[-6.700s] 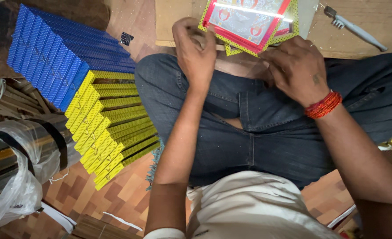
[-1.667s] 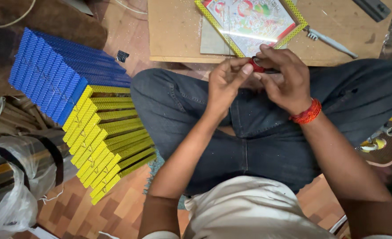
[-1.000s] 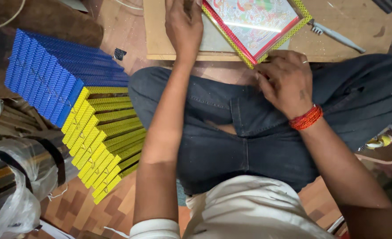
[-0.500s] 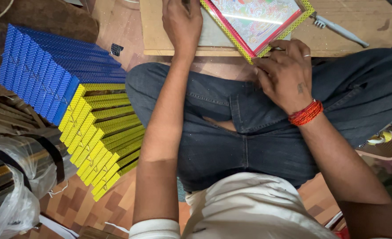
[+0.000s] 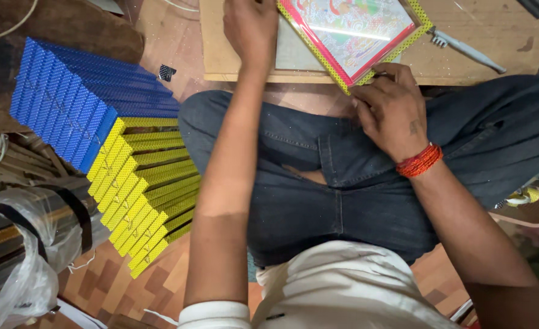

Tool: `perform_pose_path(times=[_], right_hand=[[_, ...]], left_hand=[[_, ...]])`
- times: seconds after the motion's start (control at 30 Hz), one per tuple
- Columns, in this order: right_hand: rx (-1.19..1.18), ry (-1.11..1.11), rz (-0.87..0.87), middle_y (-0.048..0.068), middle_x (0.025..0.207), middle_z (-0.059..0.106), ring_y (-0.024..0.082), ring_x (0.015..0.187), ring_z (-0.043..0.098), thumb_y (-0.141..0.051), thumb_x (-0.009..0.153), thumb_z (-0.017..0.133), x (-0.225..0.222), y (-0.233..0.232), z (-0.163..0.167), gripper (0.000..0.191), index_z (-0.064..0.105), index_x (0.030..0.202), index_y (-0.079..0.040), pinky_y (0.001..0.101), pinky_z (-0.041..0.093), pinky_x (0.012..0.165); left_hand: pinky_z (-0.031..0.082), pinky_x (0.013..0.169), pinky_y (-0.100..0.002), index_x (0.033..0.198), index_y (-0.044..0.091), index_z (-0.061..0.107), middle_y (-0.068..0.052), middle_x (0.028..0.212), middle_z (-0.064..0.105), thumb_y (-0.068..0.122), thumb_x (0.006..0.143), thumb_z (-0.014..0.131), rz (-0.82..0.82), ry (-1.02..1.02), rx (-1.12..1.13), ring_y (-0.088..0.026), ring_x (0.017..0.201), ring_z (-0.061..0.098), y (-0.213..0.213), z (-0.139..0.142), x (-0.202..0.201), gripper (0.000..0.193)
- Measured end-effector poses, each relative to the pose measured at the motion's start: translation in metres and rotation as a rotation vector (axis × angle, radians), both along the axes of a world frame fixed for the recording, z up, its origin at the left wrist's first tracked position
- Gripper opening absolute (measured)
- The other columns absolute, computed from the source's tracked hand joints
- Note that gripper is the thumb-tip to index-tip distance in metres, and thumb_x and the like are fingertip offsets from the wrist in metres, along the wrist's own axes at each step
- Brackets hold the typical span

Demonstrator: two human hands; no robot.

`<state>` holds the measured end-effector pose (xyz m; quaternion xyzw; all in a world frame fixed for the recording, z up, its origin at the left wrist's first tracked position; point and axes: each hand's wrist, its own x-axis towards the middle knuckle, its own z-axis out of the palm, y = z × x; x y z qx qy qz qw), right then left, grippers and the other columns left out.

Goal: The person sits cross-legged and repeatedly applies red tape to the edges of small rectangular cardboard packs with colorful printed fronts. They pull tape from a roll, press it along the edges, and smooth it down, handling one pack at a time.

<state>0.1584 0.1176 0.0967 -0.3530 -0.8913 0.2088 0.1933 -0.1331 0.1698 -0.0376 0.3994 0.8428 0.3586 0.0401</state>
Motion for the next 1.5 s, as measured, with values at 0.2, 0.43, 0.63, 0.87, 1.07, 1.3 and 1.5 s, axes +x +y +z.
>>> perform_pose_path(times=[0.2,0.43,0.63,0.87,1.07,1.3,1.5], right_hand=[[-0.042,0.005,-0.021,0.011,0.101,0.071,0.034,0.124,0.059,-0.004,0.089,0.076,0.004,-0.002,0.001,0.019,0.069,0.106,-0.003,0.0448,0.05,0.099],[0.049,-0.072,-0.074,0.009,0.105,0.073,0.03,0.124,0.062,-0.011,0.085,0.079,0.011,-0.013,0.003,0.017,0.068,0.098,-0.007,0.0469,0.045,0.101],[-0.002,-0.068,-0.134,0.006,0.103,0.071,0.029,0.111,0.063,-0.012,0.084,0.08,0.019,-0.018,-0.001,0.016,0.066,0.092,-0.009,0.0455,0.044,0.095],[-0.001,0.017,-0.153,0.008,0.103,0.07,0.03,0.107,0.064,-0.01,0.088,0.08,0.02,-0.015,-0.006,0.014,0.066,0.088,-0.008,0.0436,0.05,0.093],[-0.095,0.098,-0.18,0.01,0.099,0.068,0.03,0.097,0.066,-0.008,0.089,0.084,0.018,-0.012,-0.007,0.017,0.068,0.091,-0.004,0.0415,0.053,0.082],[-0.259,0.214,-0.204,0.01,0.096,0.068,0.021,0.088,0.07,-0.004,0.093,0.086,0.023,-0.008,-0.019,0.021,0.067,0.099,-0.001,0.0333,0.056,0.08],[-0.442,0.589,-0.315,0.006,0.101,0.069,0.013,0.094,0.069,0.008,0.104,0.071,0.036,0.014,-0.034,0.013,0.059,0.108,0.005,0.0267,0.057,0.088]], left_hand=[[0.056,0.082,-0.048,0.149,0.004,0.032,-0.031,0.142,0.044,0.049,0.077,0.085,-0.296,0.193,0.126,-0.047,0.109,0.063,-0.069,0.042,0.09,0.099],[0.057,0.076,-0.043,0.161,0.016,0.031,-0.013,0.128,0.051,0.031,0.092,0.07,-0.452,-0.104,0.042,-0.034,0.1,0.068,-0.111,0.096,0.143,0.08],[0.055,0.084,-0.049,0.153,0.019,0.043,-0.014,0.124,0.062,0.018,0.11,0.051,-0.501,-0.243,0.027,-0.038,0.106,0.068,-0.139,0.111,0.154,0.044],[0.055,0.081,-0.048,0.151,0.023,0.049,-0.013,0.112,0.067,0.011,0.103,0.053,-0.548,-0.276,-0.076,-0.036,0.097,0.069,-0.142,0.102,0.155,0.05],[0.054,0.079,-0.048,0.152,0.025,0.049,-0.011,0.105,0.063,0.011,0.102,0.056,-0.571,-0.237,-0.085,-0.034,0.095,0.067,-0.144,0.097,0.151,0.052],[0.054,0.079,-0.047,0.151,0.025,0.05,-0.009,0.104,0.062,0.005,0.098,0.059,-0.55,-0.207,-0.055,-0.033,0.095,0.067,-0.15,0.101,0.149,0.058],[0.057,0.086,-0.042,0.147,0.018,0.055,-0.01,0.113,0.064,0.004,0.101,0.056,-0.483,-0.268,0.005,-0.032,0.102,0.068,-0.166,0.11,0.146,0.048]])
